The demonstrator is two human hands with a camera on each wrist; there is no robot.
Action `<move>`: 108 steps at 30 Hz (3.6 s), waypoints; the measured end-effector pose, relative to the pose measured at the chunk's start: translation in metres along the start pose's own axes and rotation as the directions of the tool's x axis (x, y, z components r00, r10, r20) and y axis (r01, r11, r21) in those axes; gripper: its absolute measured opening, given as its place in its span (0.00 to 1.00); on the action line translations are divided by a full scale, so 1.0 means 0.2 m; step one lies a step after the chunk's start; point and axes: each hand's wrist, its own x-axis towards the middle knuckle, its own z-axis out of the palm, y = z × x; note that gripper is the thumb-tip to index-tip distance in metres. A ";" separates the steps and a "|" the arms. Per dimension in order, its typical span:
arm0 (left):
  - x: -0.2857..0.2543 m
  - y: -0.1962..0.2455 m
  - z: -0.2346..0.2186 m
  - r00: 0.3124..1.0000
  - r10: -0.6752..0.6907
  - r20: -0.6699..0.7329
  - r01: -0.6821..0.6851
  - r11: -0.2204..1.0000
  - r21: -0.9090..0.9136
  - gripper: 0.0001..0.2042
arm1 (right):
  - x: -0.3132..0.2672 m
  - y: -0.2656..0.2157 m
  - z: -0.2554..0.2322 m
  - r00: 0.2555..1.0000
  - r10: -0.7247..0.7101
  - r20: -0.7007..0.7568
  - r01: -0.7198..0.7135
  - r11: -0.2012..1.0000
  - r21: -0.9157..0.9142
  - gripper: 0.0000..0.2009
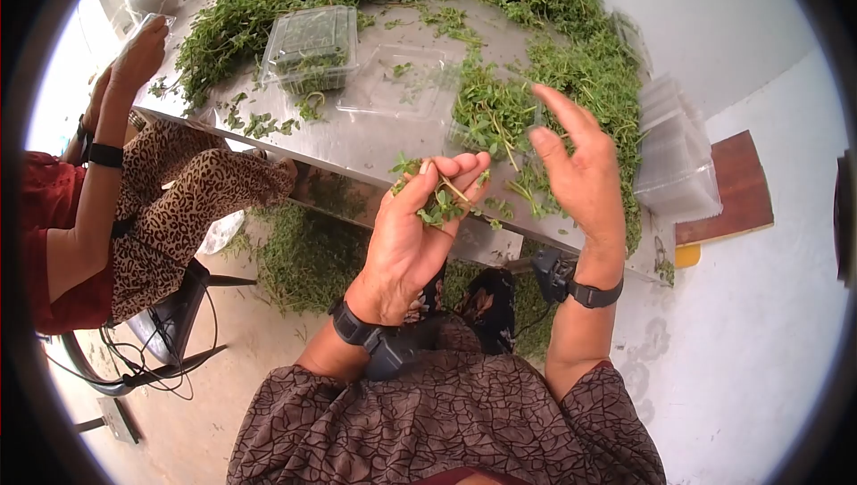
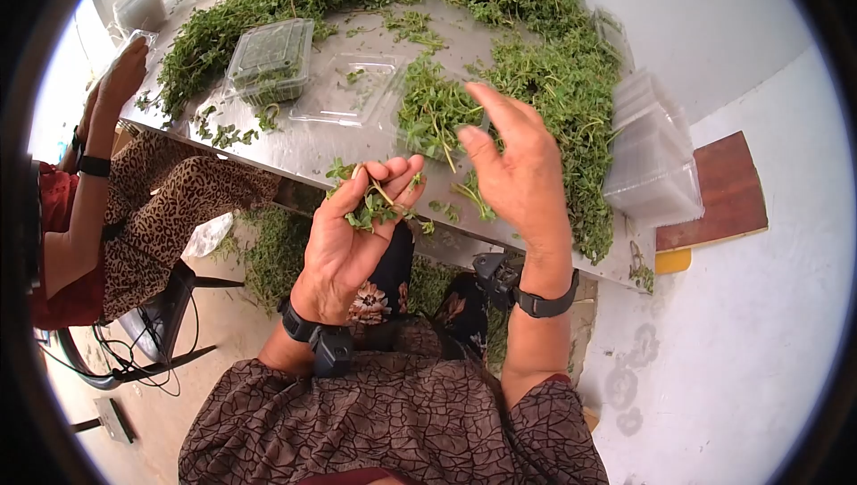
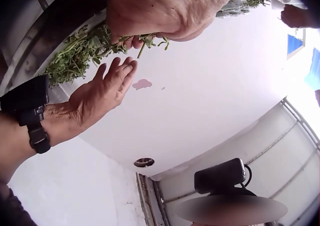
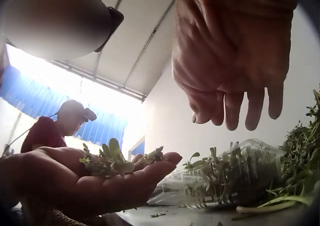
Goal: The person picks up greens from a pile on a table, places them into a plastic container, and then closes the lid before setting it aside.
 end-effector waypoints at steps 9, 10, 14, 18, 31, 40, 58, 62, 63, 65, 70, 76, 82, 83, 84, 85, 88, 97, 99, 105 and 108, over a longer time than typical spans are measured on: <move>0.00 0.02 0.01 1.000 0.014 0.014 -0.014 1.000 0.001 0.10 | 0.05 0.06 0.05 0.936 -0.180 0.303 0.270 0.920 -0.285 0.14; -0.01 0.02 0.01 1.000 0.015 0.013 -0.016 1.000 0.001 0.10 | 0.04 0.05 0.04 0.937 -0.179 0.301 0.267 0.921 -0.283 0.14; -0.01 0.04 0.01 1.000 0.028 0.013 -0.029 1.000 0.009 0.10 | 0.00 0.01 -0.02 0.982 -0.121 0.145 0.131 0.989 -0.066 0.16; -0.02 0.04 0.02 0.998 0.055 0.018 -0.056 0.998 0.029 0.10 | -0.12 -0.01 -0.04 0.994 -0.103 0.046 0.108 0.987 -0.121 0.17; -0.05 0.02 0.06 0.999 0.024 0.026 -0.025 0.999 0.046 0.09 | -0.08 0.07 0.03 0.925 -0.358 -0.128 0.293 0.885 -0.361 0.03; -0.07 0.02 0.07 0.999 -0.015 0.052 0.011 0.997 0.079 0.09 | 0.04 0.13 0.01 0.925 -0.359 0.125 0.373 0.796 -0.477 0.07; 0.00 0.11 0.16 0.981 0.018 0.194 -0.048 0.987 0.156 0.10 | -0.39 0.20 -0.07 0.977 0.201 -0.076 -0.186 0.968 0.171 0.08; 0.08 0.19 0.27 0.936 0.166 0.309 -0.306 0.818 0.488 0.08 | -0.43 0.24 -0.07 0.957 0.246 -0.155 -0.199 0.942 0.269 0.07; 0.12 0.20 0.29 0.908 0.191 0.373 -0.387 0.724 0.571 0.08 | -0.43 0.25 -0.07 0.959 0.243 -0.149 -0.198 0.944 0.264 0.07; 0.20 0.23 0.35 0.867 0.174 0.466 -0.491 0.454 0.744 0.07 | -0.44 0.27 -0.07 0.960 0.238 -0.146 -0.194 0.945 0.263 0.07; 0.41 0.25 0.40 0.727 -0.176 0.664 -0.668 -0.404 0.625 0.04 | -0.45 0.33 -0.04 0.951 0.263 -0.164 -0.184 0.904 0.385 0.07; 0.58 0.20 0.35 0.628 -0.439 0.643 -0.748 -0.568 0.343 0.09 | -0.47 0.32 -0.05 0.980 0.143 -0.141 -0.098 0.953 0.287 0.05; 0.66 0.18 0.31 0.686 -0.539 0.488 -0.719 -0.602 0.347 0.19 | -0.48 0.33 -0.06 0.985 0.110 -0.135 -0.066 0.952 0.298 0.05; 0.66 0.18 0.31 0.695 -0.531 0.485 -0.712 -0.602 0.361 0.21 | -0.48 0.33 -0.06 0.985 0.110 -0.133 -0.066 0.952 0.300 0.05; 0.67 0.18 0.31 0.697 -0.530 0.483 -0.710 -0.604 0.362 0.21 | -0.48 0.32 -0.06 0.986 0.091 -0.142 -0.049 0.961 0.273 0.05; 0.68 0.19 0.31 0.688 -0.523 0.504 -0.706 -0.645 0.294 0.23 | -0.48 0.32 -0.06 0.986 0.071 -0.152 -0.032 0.969 0.244 0.05; 0.67 0.17 0.34 0.604 -0.520 0.604 -0.698 -0.711 0.086 0.25 | -0.48 0.32 -0.06 0.986 0.072 -0.150 -0.037 0.973 0.226 0.05; 0.67 0.19 0.36 0.677 -0.519 0.522 -0.702 -0.668 0.246 0.16 | -0.48 0.32 -0.06 0.988 0.051 -0.143 -0.017 0.974 0.225 0.05; 0.67 0.21 0.36 0.696 -0.514 0.501 -0.710 -0.597 0.373 0.12 | -0.48 0.32 -0.07 0.990 0.052 -0.133 -0.021 0.975 0.221 0.05; 0.62 0.30 0.37 0.741 -0.554 0.379 -0.658 -0.489 0.572 0.14 | -0.48 0.33 -0.06 0.991 0.027 -0.132 0.001 0.977 0.213 0.05; 0.61 0.31 0.36 0.698 -0.580 0.419 -0.714 -0.524 0.464 0.17 | -0.48 0.33 -0.06 0.990 0.019 -0.137 0.011 0.977 0.214 0.05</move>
